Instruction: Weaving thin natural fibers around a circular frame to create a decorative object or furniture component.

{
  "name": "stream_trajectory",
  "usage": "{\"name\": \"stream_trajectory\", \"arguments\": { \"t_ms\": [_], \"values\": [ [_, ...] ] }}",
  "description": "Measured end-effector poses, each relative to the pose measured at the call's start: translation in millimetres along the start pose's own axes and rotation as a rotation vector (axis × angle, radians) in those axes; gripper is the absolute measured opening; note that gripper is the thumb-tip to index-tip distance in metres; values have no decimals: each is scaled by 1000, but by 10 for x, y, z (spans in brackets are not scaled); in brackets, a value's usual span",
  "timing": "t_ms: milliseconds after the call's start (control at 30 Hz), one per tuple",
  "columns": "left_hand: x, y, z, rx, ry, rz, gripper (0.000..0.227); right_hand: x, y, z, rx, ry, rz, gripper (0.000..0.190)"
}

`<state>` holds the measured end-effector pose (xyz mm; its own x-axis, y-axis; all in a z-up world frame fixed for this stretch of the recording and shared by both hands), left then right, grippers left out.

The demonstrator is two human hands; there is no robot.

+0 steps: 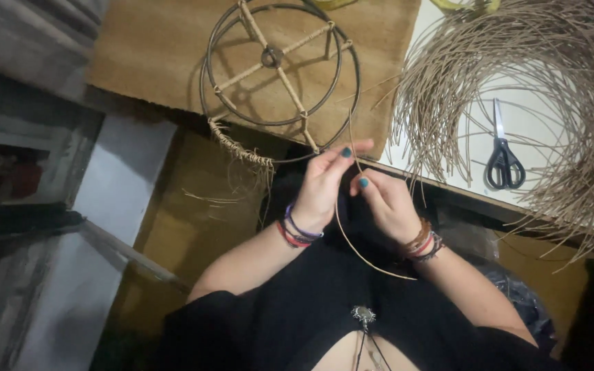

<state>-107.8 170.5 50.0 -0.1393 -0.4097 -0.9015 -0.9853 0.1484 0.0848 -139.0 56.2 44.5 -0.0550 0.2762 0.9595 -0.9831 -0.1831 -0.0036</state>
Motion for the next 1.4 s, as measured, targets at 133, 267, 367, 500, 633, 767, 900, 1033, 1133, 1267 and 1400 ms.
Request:
{"name": "stream_trajectory", "arguments": {
  "t_ms": [133,267,367,500,633,767,900,1033,1133,1267,1400],
  "values": [
    [423,-23,49,-19,81,82,26,-88,20,-40,-10,-45,-13,33],
    [168,20,-60,-20,73,90,25,-112,20,-35,-5,-119,-51,37],
    [97,-6,-91,-29,98,93,24,-79,-11,-35,-3,-85,-33,34],
    [335,-198,112,3,322,24,20,-275,-48,111,-6,-44,-33,29],
    [-2,-447,517,-46,509,-25,18,-386,64,384,36,-524,-165,28],
    [-309,-554,943,-96,617,-147,17,-790,296,639,109,-680,-368,27],
    [-218,-620,997,-108,676,-204,17,-570,320,576,252,-289,-289,21],
    [-91,-607,999,-151,748,-143,18,-617,374,359,428,53,-130,22],
    [-230,-617,950,-125,711,-142,15,-769,426,315,423,269,-133,19],
    [-316,-550,1001,-108,709,-155,13,-1055,525,295,362,363,-144,19],
    [-455,-285,1070,435,732,-341,23,-1236,578,371,295,292,37,22]
  ]
}}
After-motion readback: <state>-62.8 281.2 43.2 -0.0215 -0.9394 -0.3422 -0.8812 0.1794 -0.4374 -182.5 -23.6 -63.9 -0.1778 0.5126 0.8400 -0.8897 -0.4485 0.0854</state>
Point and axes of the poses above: each hand's wrist, its own y-axis away from the middle knuckle, its own z-axis out of the back of the hand, x = y × z, the point moved 9 cm from there along -y, towards the middle knuckle, and after that the axes turned 6 degrees about -y, right-handed, at the moved point
